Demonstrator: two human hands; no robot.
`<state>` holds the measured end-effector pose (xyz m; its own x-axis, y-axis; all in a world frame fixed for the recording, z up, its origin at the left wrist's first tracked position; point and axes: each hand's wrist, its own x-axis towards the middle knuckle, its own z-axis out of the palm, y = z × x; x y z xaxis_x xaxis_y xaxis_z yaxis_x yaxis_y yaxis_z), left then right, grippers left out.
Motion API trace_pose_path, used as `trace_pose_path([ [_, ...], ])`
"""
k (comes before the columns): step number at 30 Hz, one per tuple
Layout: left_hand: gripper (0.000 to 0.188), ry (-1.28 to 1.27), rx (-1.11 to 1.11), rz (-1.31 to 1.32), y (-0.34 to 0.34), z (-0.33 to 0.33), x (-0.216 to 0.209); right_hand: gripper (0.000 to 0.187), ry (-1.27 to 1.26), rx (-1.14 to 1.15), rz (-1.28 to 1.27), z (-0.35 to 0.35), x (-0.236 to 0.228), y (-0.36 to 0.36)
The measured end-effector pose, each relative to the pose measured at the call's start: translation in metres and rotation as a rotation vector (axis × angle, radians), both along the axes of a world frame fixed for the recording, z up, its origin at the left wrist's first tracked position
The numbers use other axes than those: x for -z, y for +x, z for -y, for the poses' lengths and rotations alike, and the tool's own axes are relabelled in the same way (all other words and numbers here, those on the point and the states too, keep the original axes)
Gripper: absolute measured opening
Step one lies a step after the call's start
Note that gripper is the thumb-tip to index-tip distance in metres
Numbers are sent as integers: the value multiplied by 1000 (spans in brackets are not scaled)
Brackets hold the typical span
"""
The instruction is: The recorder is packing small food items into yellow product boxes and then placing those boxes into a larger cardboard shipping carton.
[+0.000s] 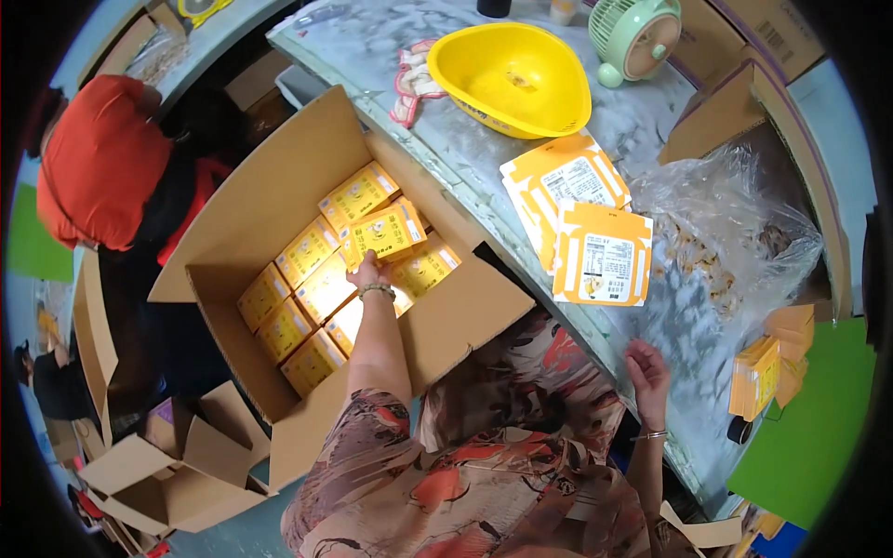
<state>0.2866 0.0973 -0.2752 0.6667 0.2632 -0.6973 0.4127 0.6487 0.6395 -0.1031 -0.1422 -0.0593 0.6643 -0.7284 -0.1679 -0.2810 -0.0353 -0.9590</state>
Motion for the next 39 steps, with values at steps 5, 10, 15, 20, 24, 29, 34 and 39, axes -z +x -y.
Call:
trace_pose_path([
  [5, 35, 10, -25, -155, 2, 37, 21, 25, 36, 109, -30, -3, 0, 0],
  [10, 6, -117, 159, -210, 20, 23, 60, 20, -57, 204, -143, 4, 1, 6],
  [15, 35, 249, 246, -197, 7, 15, -5, 15, -299, 272, -175, 58, -2, 24],
  [20, 33, 811, 789, 1129, -57, 104, -145, 21, -380, 217, -150, 93, 1, 60],
  [24, 43, 904, 1422, 1607, -158, 153, -217, 23, -415, 153, -159, 109, 1, 98],
  [29, 46, 1113, 1455, 1698, -187, 170, -185, 35, -755, -63, -542, 114, -10, 112],
  [34, 46, 954, 1298, 1723, -191, 167, -188, 31, -669, 2, -516, 96, -50, 102],
  [39, 41, 922, 1247, 1711, -191, 171, -192, 29, -807, 79, -401, 93, -43, 80],
])
